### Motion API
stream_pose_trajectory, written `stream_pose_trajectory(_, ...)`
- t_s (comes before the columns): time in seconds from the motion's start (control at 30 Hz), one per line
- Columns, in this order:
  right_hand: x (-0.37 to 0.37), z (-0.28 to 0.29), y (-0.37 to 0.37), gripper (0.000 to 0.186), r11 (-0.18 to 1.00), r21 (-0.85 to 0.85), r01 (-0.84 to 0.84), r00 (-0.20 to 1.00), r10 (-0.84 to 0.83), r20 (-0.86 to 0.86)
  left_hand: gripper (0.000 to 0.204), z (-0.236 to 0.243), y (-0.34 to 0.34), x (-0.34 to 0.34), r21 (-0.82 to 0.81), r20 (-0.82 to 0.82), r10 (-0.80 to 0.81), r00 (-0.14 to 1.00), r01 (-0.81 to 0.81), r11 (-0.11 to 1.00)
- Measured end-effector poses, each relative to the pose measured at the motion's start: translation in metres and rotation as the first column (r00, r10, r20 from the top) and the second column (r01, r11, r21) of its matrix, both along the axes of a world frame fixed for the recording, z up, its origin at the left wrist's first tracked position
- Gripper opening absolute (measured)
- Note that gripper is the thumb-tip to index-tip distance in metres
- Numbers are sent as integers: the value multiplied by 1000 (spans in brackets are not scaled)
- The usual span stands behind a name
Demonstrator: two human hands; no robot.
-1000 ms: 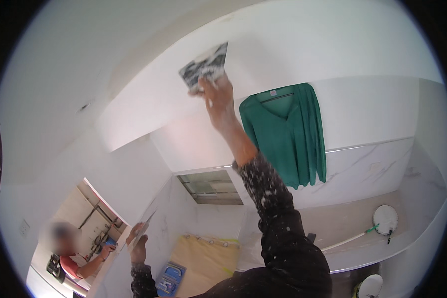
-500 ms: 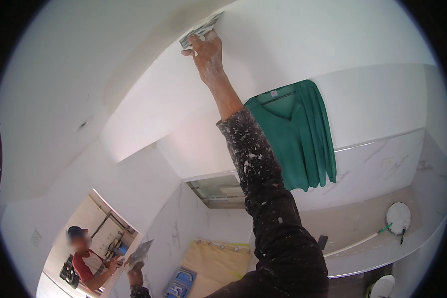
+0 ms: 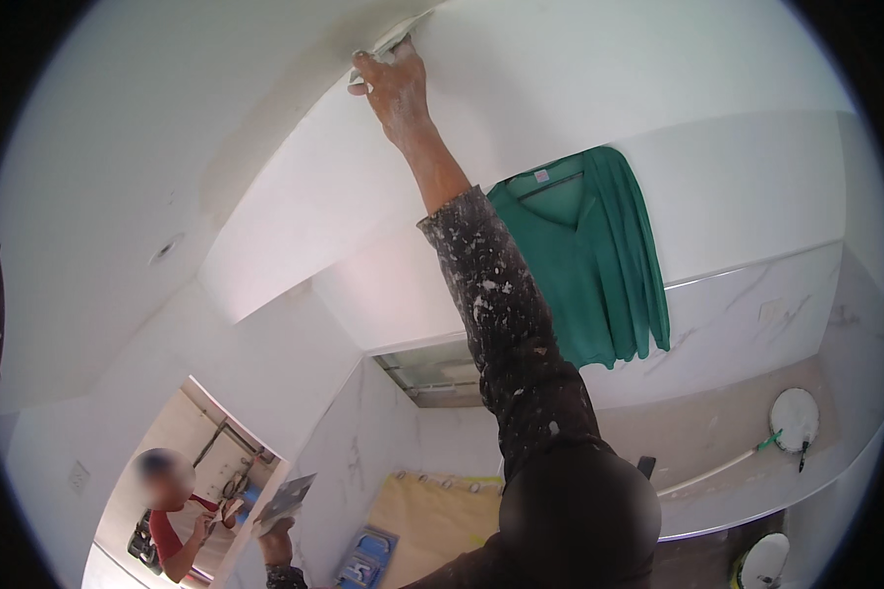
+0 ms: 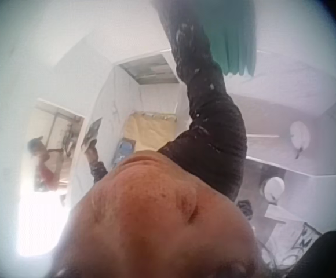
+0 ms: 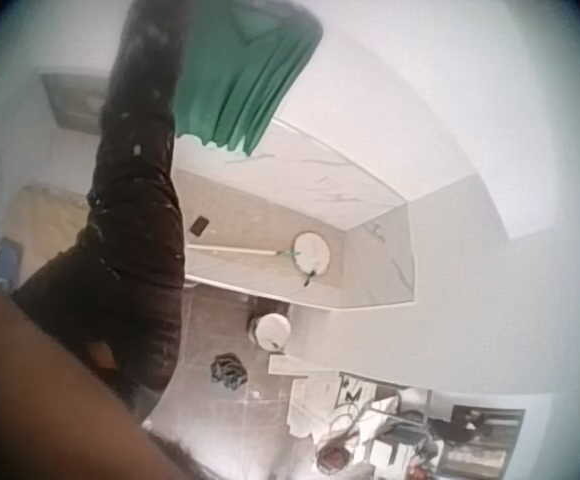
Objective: The person applies white plaster to the ceiling using a trowel and hawk. They repeatedly scoop plaster from the hawk and smooth it onto the ceiling surface in a bathroom setting.
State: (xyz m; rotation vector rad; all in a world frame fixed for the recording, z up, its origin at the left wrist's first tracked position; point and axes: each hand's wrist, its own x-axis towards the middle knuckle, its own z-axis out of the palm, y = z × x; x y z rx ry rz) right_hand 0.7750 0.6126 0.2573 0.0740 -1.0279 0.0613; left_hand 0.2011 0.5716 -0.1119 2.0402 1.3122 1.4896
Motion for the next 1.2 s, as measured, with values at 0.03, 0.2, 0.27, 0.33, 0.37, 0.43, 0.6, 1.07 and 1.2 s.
stream_pose_trajectory(0.03, 0, 2, 0, 34, 1000, 25, -16, 1000, 16, -2, 43, -1, 0, -1, -9, 4, 3, 1000, -3, 1000)
stream_pose_trajectory(0.2, -5, 14, 1, 40, 998, 43, -55, 998, 55, -10, 43, -8, -8, -9, -25, 50, -8, 999, 10, 1000)
stream_pose_trajectory(0.27, -17, 19, 2, 43, 987, 90, -132, 991, 133, -7, 44, -11, -14, -11, -2, 38, 12, 999, -12, 1000)
stream_pose_trajectory(0.33, -34, 26, 0, 43, 962, 151, -229, 973, 231, 4, 44, -14, -20, -14, -22, -7, 49, 999, -49, 999)
stream_pose_trajectory(0.37, -56, 30, 3, 43, 981, 191, 13, 996, 3, -86, 44, -14, -19, -19, -28, -38, 48, 998, -49, 998)
stream_pose_trajectory(0.43, -96, 22, 4, 47, 881, 244, -405, 914, 397, 84, 44, -12, -18, -21, -30, 9, 29, 1000, -29, 999)
stream_pose_trajectory(0.6, -207, 7, 0, 72, 867, -101, 488, 862, -497, -102, 43, -13, -5, -13, 38, 128, -42, 991, 37, 999)
stream_pose_trajectory(1.07, -28, -28, -10, 52, 991, 11, 137, 988, -136, -72, 35, -45, -3, -58, -73, 236, 74, 969, -58, 996)
stream_pose_trajectory(1.2, -3, -11, -15, 46, 992, 7, 127, 991, -127, -44, 37, -46, 6, -64, -27, 315, 21, 949, -13, 1000)
